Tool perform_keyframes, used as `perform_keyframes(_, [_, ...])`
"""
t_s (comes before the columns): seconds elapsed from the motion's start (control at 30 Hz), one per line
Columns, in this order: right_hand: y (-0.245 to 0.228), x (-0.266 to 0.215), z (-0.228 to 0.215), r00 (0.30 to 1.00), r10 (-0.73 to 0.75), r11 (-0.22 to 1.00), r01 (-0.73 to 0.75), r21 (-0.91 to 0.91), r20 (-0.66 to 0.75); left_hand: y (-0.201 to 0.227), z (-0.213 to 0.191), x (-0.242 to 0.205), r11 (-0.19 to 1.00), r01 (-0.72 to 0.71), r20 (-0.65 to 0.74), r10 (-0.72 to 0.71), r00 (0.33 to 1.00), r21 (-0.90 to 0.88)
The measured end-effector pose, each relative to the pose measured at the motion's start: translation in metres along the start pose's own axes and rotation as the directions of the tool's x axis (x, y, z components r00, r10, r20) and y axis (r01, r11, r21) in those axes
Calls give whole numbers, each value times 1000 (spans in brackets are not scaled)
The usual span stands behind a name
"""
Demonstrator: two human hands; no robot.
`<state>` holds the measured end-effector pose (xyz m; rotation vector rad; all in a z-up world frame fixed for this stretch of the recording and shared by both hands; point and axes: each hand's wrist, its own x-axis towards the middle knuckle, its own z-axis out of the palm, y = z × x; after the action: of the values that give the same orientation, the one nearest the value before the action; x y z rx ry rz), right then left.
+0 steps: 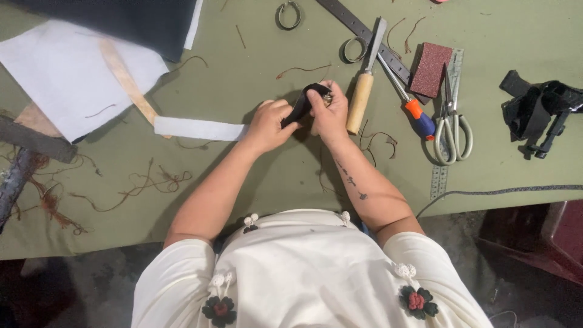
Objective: Punching holes into small leather strips using a hand awl on a workshop table.
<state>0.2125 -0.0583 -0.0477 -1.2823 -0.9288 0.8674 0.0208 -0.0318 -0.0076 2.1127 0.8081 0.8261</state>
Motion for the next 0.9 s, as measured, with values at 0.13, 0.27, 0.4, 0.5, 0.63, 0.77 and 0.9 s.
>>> perform_keyframes(0.13, [-46, 7, -9, 984, 49, 998, -40, 56, -171, -6, -9, -1, 988, 25, 71, -36, 997, 155])
perform_keyframes(0.27, [-51, 15, -21, 931, 137, 982, -82, 172, -338, -1, -54, -13, 942, 143, 118, -186, 975, 303])
perform_keyframes(0.4, [-57, 19, -28, 909, 151, 980, -87, 177, -387, 37, -105, -35, 815, 487, 142, -548, 825, 315])
perform_keyframes(0.5, [-49, 22, -32, 930, 90, 978, -14, 210, -356, 53, -139, -59, 711, 658, 221, -703, 676, 248])
perform_keyframes(0.63, [-38, 23, -36, 933, 48, 983, 19, 182, -356, 48, -184, -102, 612, 769, 56, -788, 613, 185])
perform_keyframes(0.77, [-47, 16, -30, 973, -1, 999, 11, 43, -231, 33, -229, -148, 761, 589, -348, -493, 797, 272])
perform_keyframes(0.9, [-48, 12, -23, 985, -14, 1000, 13, -8, -170, 18, -220, -142, 801, 524, -476, -354, 805, 289])
